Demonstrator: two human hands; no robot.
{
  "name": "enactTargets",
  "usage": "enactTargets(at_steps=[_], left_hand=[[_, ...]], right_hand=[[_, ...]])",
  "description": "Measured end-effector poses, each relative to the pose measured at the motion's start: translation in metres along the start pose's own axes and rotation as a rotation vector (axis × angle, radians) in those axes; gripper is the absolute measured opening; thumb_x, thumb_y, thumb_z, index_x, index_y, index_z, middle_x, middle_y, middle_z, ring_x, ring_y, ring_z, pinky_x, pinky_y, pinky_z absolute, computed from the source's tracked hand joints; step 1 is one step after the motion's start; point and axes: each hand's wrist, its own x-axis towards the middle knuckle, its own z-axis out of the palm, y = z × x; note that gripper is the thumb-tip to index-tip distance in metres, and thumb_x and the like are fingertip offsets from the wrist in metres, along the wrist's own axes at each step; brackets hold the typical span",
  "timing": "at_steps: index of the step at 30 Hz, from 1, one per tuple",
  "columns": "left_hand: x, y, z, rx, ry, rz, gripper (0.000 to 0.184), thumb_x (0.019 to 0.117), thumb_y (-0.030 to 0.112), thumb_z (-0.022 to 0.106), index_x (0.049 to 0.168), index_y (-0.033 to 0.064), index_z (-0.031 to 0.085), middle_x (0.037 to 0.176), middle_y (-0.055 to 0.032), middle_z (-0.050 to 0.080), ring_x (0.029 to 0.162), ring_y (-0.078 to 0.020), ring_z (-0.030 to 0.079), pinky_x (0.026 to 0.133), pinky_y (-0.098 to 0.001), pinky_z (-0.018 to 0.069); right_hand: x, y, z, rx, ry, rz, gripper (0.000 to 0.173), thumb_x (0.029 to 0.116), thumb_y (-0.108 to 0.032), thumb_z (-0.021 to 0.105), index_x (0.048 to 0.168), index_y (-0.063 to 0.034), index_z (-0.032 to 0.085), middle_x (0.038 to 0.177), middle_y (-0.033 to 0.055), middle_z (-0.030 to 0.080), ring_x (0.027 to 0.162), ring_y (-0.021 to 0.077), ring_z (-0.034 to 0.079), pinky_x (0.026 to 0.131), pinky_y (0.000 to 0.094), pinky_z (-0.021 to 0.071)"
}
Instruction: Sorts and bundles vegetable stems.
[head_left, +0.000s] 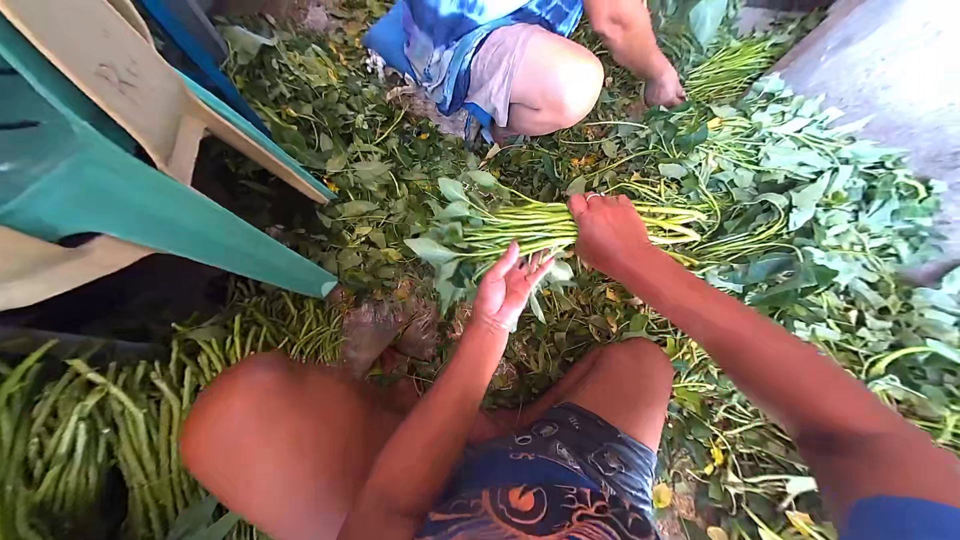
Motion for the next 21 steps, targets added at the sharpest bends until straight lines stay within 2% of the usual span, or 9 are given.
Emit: enactTargets(at_steps=[2,4,6,8,12,14,16,18,21], left_hand=[[-0.008,-0.016,-0.008,-0.045,0.034,-0.072,0.029,0.1073,0.008,0.044,0.135,0.0039,0.053,0.135,-0.0168,0.062,0.121,-0.0317,0.064,0.101,-0.0438,0.0547],[-0.01,-0.03,-0.002,-0.014,0.159,-0.093,0.028,0.1075,0.008,0.046,0.134,0.0025,0.053,0.132,-0.0169,0.062,0.117,-0.0301,0.065,0.098,-0.0417,0.0561],[-0.004,-0.039,0.021,0.022,0.316,-0.081,0.041,0.107,0.017,0.053,0.144,0.003,0.045,0.144,-0.0168,0.052,0.127,-0.0293,0.058,0.104,-0.0422,0.0515],[0.005,-0.045,0.042,0.049,0.387,-0.069,0.054,0.106,0.031,0.055,0.151,0.0067,0.039,0.151,-0.0152,0.046,0.133,-0.0294,0.052,0.108,-0.0444,0.0474],[0.02,-0.043,0.031,0.005,0.22,-0.149,0.06,0.1076,0.037,0.049,0.158,0.01,0.029,0.16,-0.0165,0.036,0.141,-0.0346,0.046,0.109,-0.054,0.0453],[0.032,-0.033,0.003,0.122,0.059,-0.283,0.063,0.1094,0.042,0.042,0.16,0.0088,0.023,0.163,-0.0183,0.032,0.142,-0.0352,0.044,0.109,-0.0525,0.0461],[0.038,-0.026,-0.016,0.237,-0.025,-0.34,0.06,0.11,0.042,0.039,0.158,0.0093,0.026,0.161,-0.0181,0.035,0.138,-0.034,0.05,0.106,-0.0494,0.0499],[0.03,-0.033,-0.011,0.173,0.077,-0.268,0.056,0.1101,0.039,0.043,0.156,0.0103,0.03,0.157,-0.0174,0.04,0.13,-0.0321,0.056,0.101,-0.0461,0.0529],[0.015,-0.054,0.022,-0.144,0.368,-0.083,0.062,0.1074,0.036,0.052,0.159,0.0114,0.027,0.162,-0.0154,0.033,0.142,-0.0335,0.045,0.111,-0.0488,0.0457]], right_hand=[[-0.013,0.007,0.002,-0.06,-0.044,-0.022,0.035,0.0862,0.006,0.067,0.12,0.0081,0.058,0.115,0.0327,0.064,0.111,0.0505,0.063,0.095,0.0633,0.0463],[-0.025,0.012,0.006,-0.085,-0.081,-0.015,0.032,0.0887,0.008,0.064,0.121,0.0084,0.058,0.114,0.033,0.064,0.111,0.0514,0.063,0.094,0.0644,0.0462],[-0.03,0.015,0.014,-0.08,-0.123,0.057,0.032,0.0902,0.008,0.062,0.122,0.0098,0.057,0.115,0.0343,0.063,0.111,0.053,0.062,0.094,0.0661,0.0456],[-0.032,0.016,0.018,-0.086,-0.159,0.151,0.036,0.0903,0.007,0.062,0.125,0.0111,0.055,0.117,0.0356,0.062,0.114,0.054,0.061,0.092,0.0663,0.0452],[-0.029,0.025,0.012,-0.108,-0.096,0.238,0.037,0.0924,0.005,0.06,0.128,0.0114,0.052,0.117,0.0364,0.062,0.114,0.0543,0.06,0.092,0.0667,0.0452],[-0.028,0.031,0.015,-0.113,-0.093,0.248,0.038,0.0926,0.005,0.06,0.129,0.0122,0.052,0.118,0.0368,0.061,0.115,0.0544,0.06,0.093,0.067,0.0448],[-0.027,0.033,0.023,-0.108,-0.11,0.246,0.036,0.0918,0.006,0.06,0.126,0.0124,0.052,0.118,0.0365,0.062,0.114,0.0546,0.06,0.092,0.0677,0.0449],[-0.021,0.032,0.03,-0.098,-0.114,0.246,0.035,0.0914,0.006,0.061,0.126,0.011,0.054,0.117,0.0351,0.062,0.114,0.0537,0.061,0.091,0.0673,0.0458],[-0.009,0.032,0.033,-0.05,-0.133,0.261,0.043,0.0896,0.005,0.064,0.131,0.0111,0.052,0.12,0.0361,0.061,0.116,0.0549,0.06,0.093,0.0692,0.0444]])
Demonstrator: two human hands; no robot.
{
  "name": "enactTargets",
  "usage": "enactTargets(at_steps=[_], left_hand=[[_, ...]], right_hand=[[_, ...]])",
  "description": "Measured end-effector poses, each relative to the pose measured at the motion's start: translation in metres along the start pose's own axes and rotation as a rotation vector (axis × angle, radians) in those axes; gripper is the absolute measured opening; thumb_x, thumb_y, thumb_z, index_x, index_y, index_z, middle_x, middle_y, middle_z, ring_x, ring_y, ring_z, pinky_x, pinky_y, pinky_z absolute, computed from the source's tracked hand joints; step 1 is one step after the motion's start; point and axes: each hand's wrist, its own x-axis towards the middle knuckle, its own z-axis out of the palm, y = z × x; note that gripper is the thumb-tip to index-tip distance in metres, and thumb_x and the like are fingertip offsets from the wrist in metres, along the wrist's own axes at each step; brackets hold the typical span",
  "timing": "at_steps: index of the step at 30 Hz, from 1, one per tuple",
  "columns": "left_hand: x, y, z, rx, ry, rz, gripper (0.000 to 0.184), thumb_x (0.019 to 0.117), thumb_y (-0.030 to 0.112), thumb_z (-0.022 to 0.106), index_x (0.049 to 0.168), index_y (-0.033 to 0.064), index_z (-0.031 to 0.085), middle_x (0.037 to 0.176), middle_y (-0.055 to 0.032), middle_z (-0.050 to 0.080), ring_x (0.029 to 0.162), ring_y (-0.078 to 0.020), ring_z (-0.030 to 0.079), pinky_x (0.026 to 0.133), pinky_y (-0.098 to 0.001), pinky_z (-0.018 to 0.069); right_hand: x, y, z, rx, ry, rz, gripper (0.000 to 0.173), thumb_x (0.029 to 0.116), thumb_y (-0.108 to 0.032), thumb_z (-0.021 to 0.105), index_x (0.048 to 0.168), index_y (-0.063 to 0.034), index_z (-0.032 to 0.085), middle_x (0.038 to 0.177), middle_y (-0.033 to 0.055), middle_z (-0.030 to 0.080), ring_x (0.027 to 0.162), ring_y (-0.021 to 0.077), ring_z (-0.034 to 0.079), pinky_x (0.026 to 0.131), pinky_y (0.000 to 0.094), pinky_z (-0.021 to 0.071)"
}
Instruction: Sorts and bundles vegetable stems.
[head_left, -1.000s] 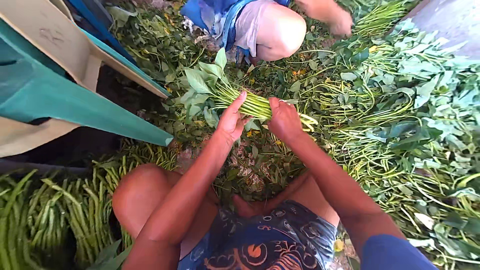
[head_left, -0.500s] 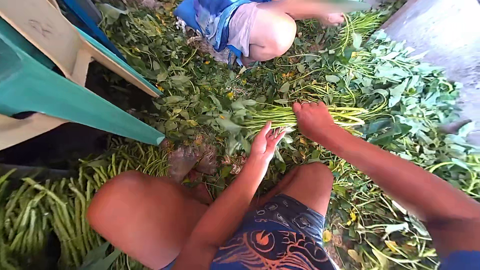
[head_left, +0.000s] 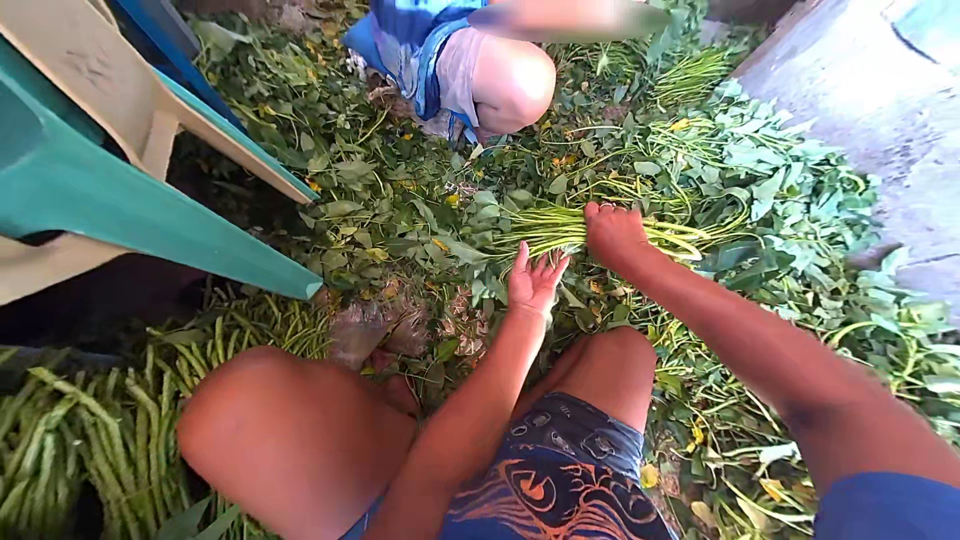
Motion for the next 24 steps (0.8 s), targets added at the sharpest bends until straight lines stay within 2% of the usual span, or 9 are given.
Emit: enactTargets(at_steps=[3,6,8,11,15,17,20,22,24], left_hand=[[0.008,0.003,-0.001,0.131,0.033,-0.047,0.065,0.1081,0.041,0.047,0.16,0.0094,0.023,0.164,-0.0163,0.031,0.144,-0.0329,0.043,0.111,-0.0489,0.0447],[0.022,0.034,-0.021,0.579,-0.264,-0.191,0.05,0.1116,0.035,0.035,0.155,0.0103,0.036,0.152,-0.0168,0.048,0.129,-0.0295,0.057,0.102,-0.0453,0.0505],[0.022,0.05,-0.04,0.67,-0.38,-0.255,0.046,0.1122,0.032,0.035,0.154,0.0138,0.042,0.146,-0.0127,0.056,0.122,-0.0251,0.062,0.099,-0.0397,0.0529],[0.016,0.063,-0.057,0.764,-0.296,-0.234,0.044,0.1119,0.029,0.04,0.151,0.0084,0.044,0.138,-0.0152,0.061,0.113,-0.0248,0.067,0.094,-0.0361,0.0558],[0.013,0.051,-0.02,1.02,-0.254,0.158,0.039,0.1104,0.024,0.045,0.141,-0.0012,0.051,0.123,-0.0139,0.065,0.101,-0.0175,0.068,0.088,-0.0333,0.0562],[0.015,0.041,0.014,1.278,-0.387,0.455,0.041,0.1099,0.025,0.046,0.137,-0.0037,0.056,0.126,-0.0159,0.066,0.111,-0.0183,0.067,0.097,-0.0355,0.0547],[0.027,0.025,0.035,1.819,-0.533,0.888,0.05,0.1092,0.037,0.041,0.146,0.0061,0.055,0.143,-0.0165,0.06,0.137,-0.0288,0.052,0.119,-0.0491,0.0341],[0.034,0.011,0.013,2.157,-0.58,0.921,0.059,0.1101,0.045,0.035,0.152,0.0055,0.049,0.146,-0.0208,0.057,0.143,-0.0363,0.046,0.125,-0.0583,0.0177],[0.027,-0.015,-0.027,2.296,-0.593,0.881,0.057,0.1098,0.044,0.04,0.145,0.002,0.056,0.133,-0.023,0.065,0.133,-0.0384,0.056,0.124,-0.0596,0.022]], right_hand=[[0.004,0.007,0.008,0.026,-0.021,0.04,0.05,0.0851,0.004,0.069,0.131,0.0098,0.051,0.12,0.0356,0.061,0.114,0.0549,0.06,0.092,0.0702,0.0452],[0.008,0.028,0.006,0.02,0.002,0.091,0.049,0.086,0.002,0.069,0.131,0.0108,0.051,0.119,0.0366,0.061,0.113,0.0558,0.06,0.09,0.0706,0.0454],[0.007,0.043,0.006,-0.024,-0.018,0.106,0.048,0.0862,0.002,0.069,0.13,0.0107,0.051,0.119,0.0362,0.061,0.113,0.0556,0.06,0.091,0.0703,0.0451],[0.002,0.066,0.002,-0.147,-0.018,0.05,0.042,0.0857,0.007,0.07,0.124,0.0125,0.053,0.113,0.0356,0.063,0.11,0.0549,0.062,0.092,0.0678,0.0451],[-0.018,0.06,-0.006,-0.256,-0.02,-0.052,0.032,0.0904,0.013,0.061,0.122,0.0134,0.055,0.115,0.035,0.063,0.113,0.0531,0.061,0.098,0.0653,0.0433],[-0.031,0.04,-0.005,-0.209,0.011,-0.07,0.03,0.0906,0.014,0.058,0.121,0.0137,0.056,0.116,0.0357,0.062,0.115,0.0531,0.06,0.098,0.0651,0.0436],[-0.06,0.012,0.016,-0.066,0.055,-0.06,0.033,0.091,0.015,0.056,0.124,0.0154,0.053,0.12,0.0379,0.06,0.114,0.0545,0.06,0.095,0.0651,0.0447],[-0.086,0.003,0.048,0.037,0.09,-0.028,0.04,0.0899,0.014,0.059,0.13,0.0132,0.052,0.123,0.036,0.06,0.114,0.053,0.061,0.098,0.0635,0.0451],[-0.118,0.008,0.1,0.132,0.18,-0.014,0.04,0.0868,0.012,0.064,0.126,0.0097,0.056,0.119,0.0324,0.063,0.11,0.0507,0.064,0.095,0.0627,0.0483]])
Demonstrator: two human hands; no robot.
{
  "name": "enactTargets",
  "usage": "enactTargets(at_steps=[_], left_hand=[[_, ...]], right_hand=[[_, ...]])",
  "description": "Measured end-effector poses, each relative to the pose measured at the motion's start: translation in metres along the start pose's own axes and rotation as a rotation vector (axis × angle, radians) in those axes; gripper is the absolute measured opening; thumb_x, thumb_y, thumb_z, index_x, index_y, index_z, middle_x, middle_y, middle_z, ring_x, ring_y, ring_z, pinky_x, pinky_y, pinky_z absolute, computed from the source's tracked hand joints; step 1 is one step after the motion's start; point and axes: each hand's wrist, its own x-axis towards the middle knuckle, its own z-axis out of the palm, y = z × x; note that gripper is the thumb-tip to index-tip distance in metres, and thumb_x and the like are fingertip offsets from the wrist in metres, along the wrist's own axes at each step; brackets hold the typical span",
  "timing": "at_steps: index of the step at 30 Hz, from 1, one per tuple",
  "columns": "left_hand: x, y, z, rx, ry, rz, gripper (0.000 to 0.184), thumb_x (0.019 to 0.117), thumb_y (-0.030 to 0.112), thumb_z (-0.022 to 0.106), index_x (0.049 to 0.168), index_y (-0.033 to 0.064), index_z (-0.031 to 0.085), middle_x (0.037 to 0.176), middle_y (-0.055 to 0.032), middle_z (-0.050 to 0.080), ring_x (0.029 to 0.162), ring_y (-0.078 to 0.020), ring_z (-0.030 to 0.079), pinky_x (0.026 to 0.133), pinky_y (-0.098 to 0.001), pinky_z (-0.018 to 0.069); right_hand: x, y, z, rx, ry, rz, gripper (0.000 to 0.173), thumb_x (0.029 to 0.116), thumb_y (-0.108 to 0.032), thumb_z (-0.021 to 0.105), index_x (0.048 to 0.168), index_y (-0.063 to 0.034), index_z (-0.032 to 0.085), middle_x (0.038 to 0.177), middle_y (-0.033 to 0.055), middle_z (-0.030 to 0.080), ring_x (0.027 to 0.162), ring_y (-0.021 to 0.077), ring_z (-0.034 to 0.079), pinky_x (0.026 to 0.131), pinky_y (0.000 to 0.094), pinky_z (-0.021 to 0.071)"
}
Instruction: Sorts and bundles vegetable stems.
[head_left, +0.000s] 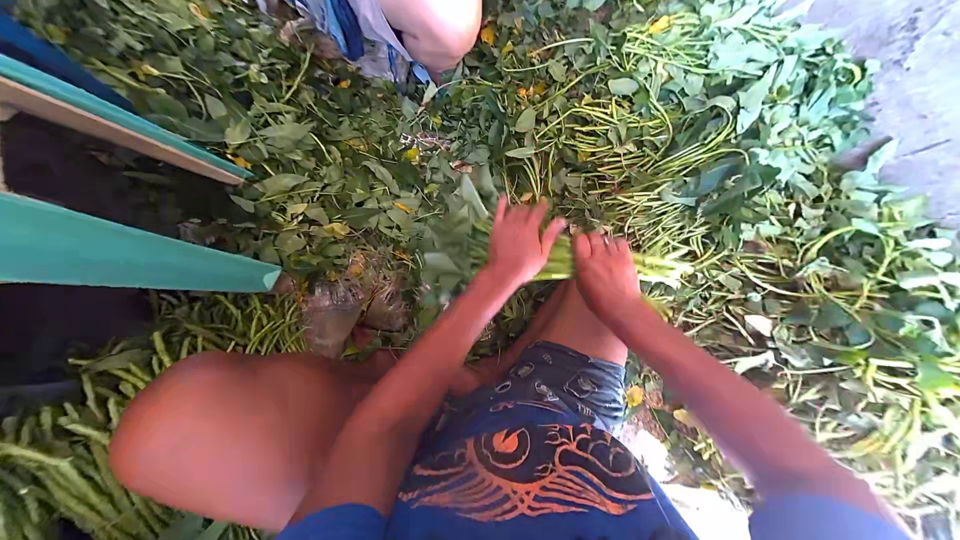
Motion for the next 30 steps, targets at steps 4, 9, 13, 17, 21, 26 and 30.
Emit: enactTargets(at_steps=[4,9,13,17,21,26,30], left_hand=[[-0.073,0.038,0.103,-0.058,0.109,0.198,0.038,0.0993,0.032,0.064,0.117,-0.0012,0.071,0.098,-0.0209,0.072,0.097,-0.0384,0.07,0.095,-0.0541,0.0525],[-0.101,0.089,0.137,-0.217,-0.377,0.444,0.046,0.1063,0.034,0.052,0.132,-0.0016,0.064,0.124,-0.0233,0.068,0.12,-0.0393,0.064,0.109,-0.0547,0.0434],[-0.087,0.099,0.135,-0.094,-0.662,0.416,0.065,0.109,0.046,0.042,0.152,-0.0033,0.043,0.152,-0.027,0.047,0.149,-0.0409,0.036,0.125,-0.0586,0.0125],[-0.084,0.099,0.13,-0.019,-0.68,0.346,0.06,0.1103,0.042,0.04,0.146,-0.0056,0.047,0.142,-0.0272,0.055,0.139,-0.0426,0.047,0.121,-0.0601,0.022],[-0.09,0.094,0.135,-0.013,-0.537,0.307,0.053,0.11,0.036,0.041,0.143,-0.0039,0.052,0.128,-0.0263,0.064,0.12,-0.0411,0.061,0.103,-0.0526,0.0443],[-0.088,0.083,0.111,-0.007,-0.635,0.299,0.07,0.1087,0.052,0.037,0.146,-0.0065,0.048,0.138,-0.0282,0.058,0.138,-0.0431,0.048,0.125,-0.0584,0.0134],[-0.102,0.086,0.092,-0.027,-0.608,0.306,0.068,0.1086,0.051,0.037,0.129,-0.0095,0.059,0.121,-0.0287,0.066,0.121,-0.0421,0.061,0.117,-0.0565,0.0289]], right_hand=[[-0.111,0.039,0.077,0.095,0.13,0.159,0.029,0.0828,0.013,0.065,0.112,0.0102,0.065,0.106,0.0331,0.069,0.099,0.0528,0.068,0.085,0.0663,0.0518],[-0.21,0.053,0.098,0.201,-0.035,0.47,0.046,0.084,0.002,0.072,0.127,0.0134,0.061,0.116,0.0383,0.065,0.11,0.0568,0.064,0.098,0.0688,0.047],[-0.208,0.045,0.099,0.388,-0.3,0.638,0.073,0.0777,0.0,0.079,0.142,0.0144,0.046,0.13,0.0387,0.058,0.125,0.0551,0.056,0.111,0.0623,0.0394],[-0.199,0.079,0.08,0.748,-0.484,0.494,0.114,0.0717,-0.032,0.088,0.158,0.0068,0.024,0.155,0.0354,0.035,0.144,0.0478,0.037,0.12,0.0567,0.0315],[-0.194,0.075,0.097,0.632,-0.163,0.433,0.114,0.0718,-0.068,0.077,0.151,0.006,0.043,0.141,0.0354,0.05,0.126,0.0503,0.055,0.102,0.0614,0.0473],[-0.211,0.042,0.122,0.492,0.112,0.453,0.099,0.0785,-0.068,0.069,0.141,0.0075,0.055,0.121,0.0354,0.063,0.102,0.0511,0.067,0.081,0.0607,0.0566],[-0.222,0.027,0.116,0.446,0.151,0.493,0.089,0.0752,-0.045,0.079,0.141,0.0094,0.054,0.118,0.0378,0.063,0.098,0.0553,0.066,0.078,0.0644,0.0545]])
